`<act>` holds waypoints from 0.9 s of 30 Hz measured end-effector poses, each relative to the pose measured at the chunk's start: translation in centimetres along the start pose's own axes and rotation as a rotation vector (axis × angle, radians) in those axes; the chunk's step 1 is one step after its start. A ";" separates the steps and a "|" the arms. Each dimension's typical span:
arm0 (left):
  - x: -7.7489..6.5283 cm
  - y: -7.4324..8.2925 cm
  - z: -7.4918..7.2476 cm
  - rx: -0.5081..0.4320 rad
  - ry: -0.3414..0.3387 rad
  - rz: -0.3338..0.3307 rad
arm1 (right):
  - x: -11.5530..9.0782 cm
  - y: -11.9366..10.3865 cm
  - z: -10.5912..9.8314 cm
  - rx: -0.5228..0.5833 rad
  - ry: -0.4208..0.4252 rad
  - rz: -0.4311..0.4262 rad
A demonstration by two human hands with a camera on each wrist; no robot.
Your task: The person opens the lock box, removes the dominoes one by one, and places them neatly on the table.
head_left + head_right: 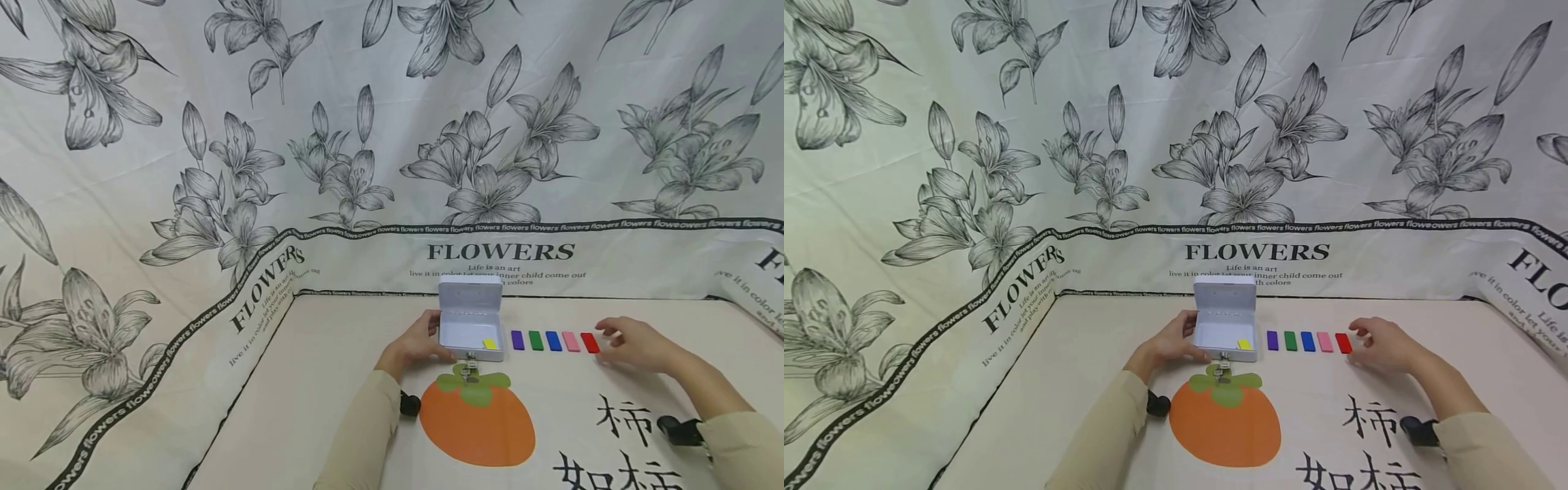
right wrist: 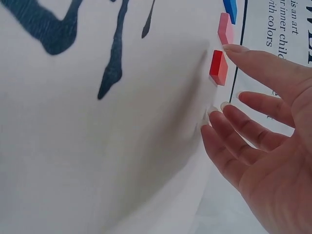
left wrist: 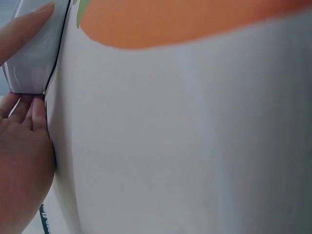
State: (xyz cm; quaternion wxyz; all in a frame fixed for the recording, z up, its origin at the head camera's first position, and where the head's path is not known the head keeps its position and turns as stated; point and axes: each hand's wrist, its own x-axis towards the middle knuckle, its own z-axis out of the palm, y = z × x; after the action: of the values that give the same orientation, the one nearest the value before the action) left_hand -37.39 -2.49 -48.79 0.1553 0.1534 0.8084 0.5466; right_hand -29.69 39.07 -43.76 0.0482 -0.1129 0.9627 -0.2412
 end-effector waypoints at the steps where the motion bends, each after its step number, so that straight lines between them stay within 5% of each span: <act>1: 0.0 0.0 0.0 0.000 0.000 0.001 | -0.1 0.0 0.0 0.000 0.001 -0.001; 11: 0.0 -0.1 0.0 -0.015 -0.002 -0.001 | -0.7 -1.4 -0.3 -0.046 0.031 -0.079; 27: -0.2 0.3 -0.2 -0.009 -0.003 -0.004 | 0.8 -7.0 1.0 -0.012 0.070 -0.225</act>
State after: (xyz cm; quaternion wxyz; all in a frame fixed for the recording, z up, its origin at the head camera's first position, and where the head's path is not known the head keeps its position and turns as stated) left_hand -37.25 -2.62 -48.44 0.1584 0.1519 0.8059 0.5499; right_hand -28.97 32.41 -41.38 -0.0134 -0.2122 0.9465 -0.2429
